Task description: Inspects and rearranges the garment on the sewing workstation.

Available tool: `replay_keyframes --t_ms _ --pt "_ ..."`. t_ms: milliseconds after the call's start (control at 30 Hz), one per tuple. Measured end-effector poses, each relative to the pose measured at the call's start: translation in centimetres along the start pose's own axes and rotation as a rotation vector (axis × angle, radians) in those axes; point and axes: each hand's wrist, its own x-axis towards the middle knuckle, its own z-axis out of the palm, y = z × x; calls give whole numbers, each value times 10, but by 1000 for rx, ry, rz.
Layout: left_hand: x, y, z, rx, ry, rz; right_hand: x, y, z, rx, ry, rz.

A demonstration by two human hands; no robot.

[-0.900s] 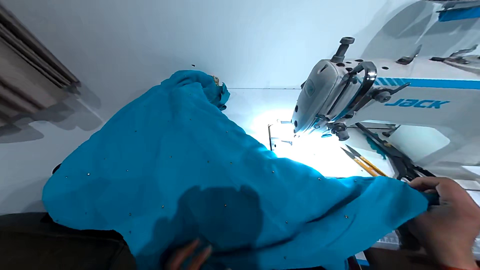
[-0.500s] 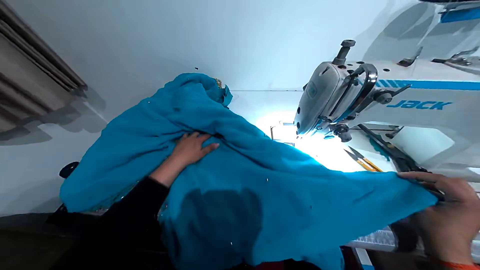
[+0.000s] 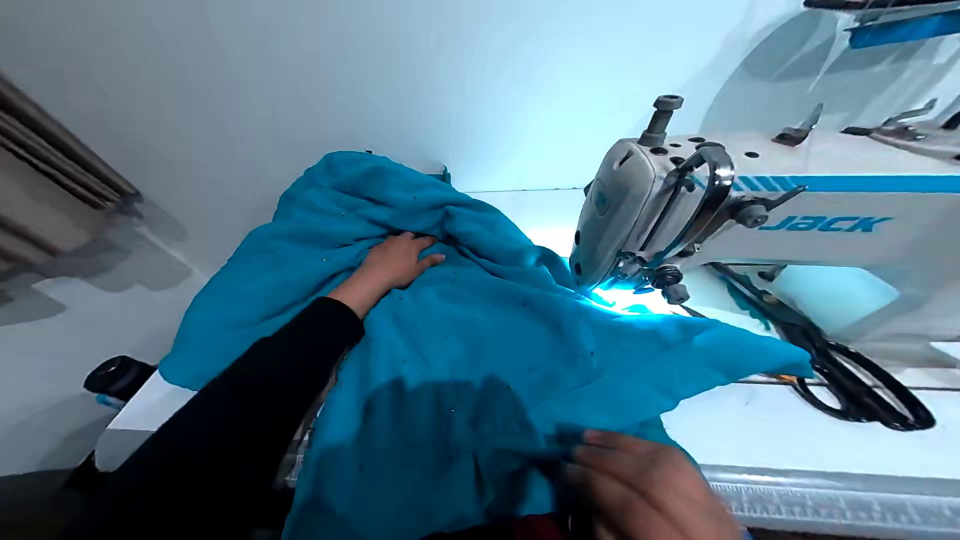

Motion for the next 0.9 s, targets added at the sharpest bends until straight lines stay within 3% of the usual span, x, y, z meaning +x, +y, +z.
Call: replay_keyframes --t_ms 67,167,267,367,600,800,900 --pt "-31 18 -23 -5 51 53 5 -5 24 12 -65 -47" --pt "-114 54 -42 -9 212 236 2 -1 46 22 -164 -49" --pt "-211 87 -19 -144 357 371 -3 6 55 21 -198 -42" --pt "-272 118 20 -303 288 329 -5 8 57 36 -183 -46" --pt "-277 135 111 -356 559 262 -13 12 60 -1 -167 -77" --pt "-263 128 141 -331 849 356 -23 13 58 -104 -121 -138" --pt "-262 126 143 -423 914 397 -24 15 50 -51 -64 -73"
